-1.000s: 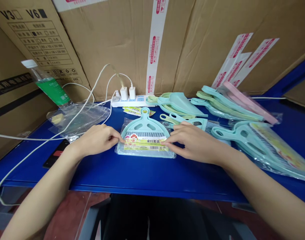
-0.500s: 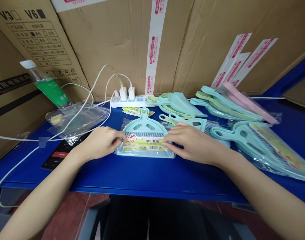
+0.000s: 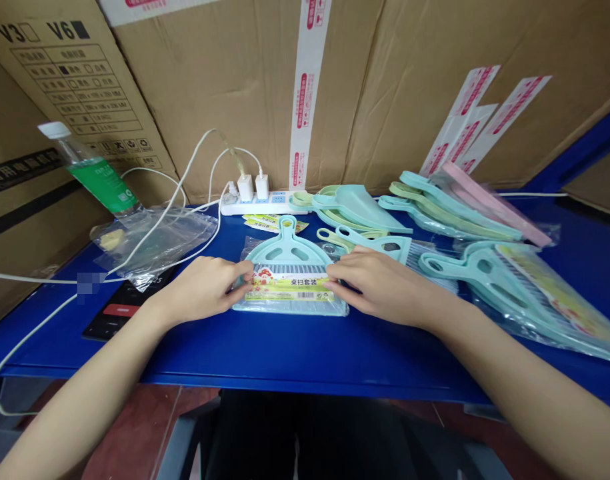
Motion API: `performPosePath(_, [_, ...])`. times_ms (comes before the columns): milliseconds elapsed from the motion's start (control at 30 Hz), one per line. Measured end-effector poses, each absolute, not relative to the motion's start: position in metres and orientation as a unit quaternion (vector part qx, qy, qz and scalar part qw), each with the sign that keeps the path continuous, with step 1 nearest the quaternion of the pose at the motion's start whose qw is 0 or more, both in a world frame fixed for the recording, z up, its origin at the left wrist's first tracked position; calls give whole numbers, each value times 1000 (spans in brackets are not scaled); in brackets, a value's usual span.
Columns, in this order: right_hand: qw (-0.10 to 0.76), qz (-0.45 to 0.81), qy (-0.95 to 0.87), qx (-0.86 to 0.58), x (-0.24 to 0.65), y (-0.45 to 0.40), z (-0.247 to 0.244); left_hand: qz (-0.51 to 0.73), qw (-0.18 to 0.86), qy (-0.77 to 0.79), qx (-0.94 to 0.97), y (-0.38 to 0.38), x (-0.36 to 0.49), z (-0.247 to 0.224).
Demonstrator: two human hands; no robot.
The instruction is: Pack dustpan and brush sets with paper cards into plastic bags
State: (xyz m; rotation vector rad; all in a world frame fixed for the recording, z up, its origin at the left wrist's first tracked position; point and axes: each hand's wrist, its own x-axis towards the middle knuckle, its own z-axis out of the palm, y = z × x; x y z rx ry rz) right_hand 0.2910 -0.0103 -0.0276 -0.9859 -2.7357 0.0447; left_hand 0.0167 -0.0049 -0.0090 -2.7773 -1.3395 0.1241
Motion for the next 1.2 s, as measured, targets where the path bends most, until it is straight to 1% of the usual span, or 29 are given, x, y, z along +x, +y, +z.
performPosePath(233, [101, -4, -930, -353, 290, -10, -29, 34, 43, -424, -904, -6, 16, -9])
performPosePath(533, [89, 22, -926, -365, 290, -10, -31, 52, 73, -409, -908, -6, 18, -11])
performPosePath(700, [91, 21, -925, -369, 290, -11, -31, 30, 77, -408, -909, -6, 19, -13])
performPosePath(867, [99, 25, -923, -371, 290, -11, -30, 66, 67, -433, -896, -5, 20, -14])
performPosePath(967, [101, 25, -923, -371, 290, -11, -30, 84, 79, -458, -881, -5, 21, -12])
performPosePath(1067, [96, 26, -922, -374, 289, -11, -30, 99, 88, -486, -864, -5, 22, -10])
performPosePath(1200, [83, 29, -919, -384, 289, -12, -28, 100, 71, -504, -855, -5, 22, -10])
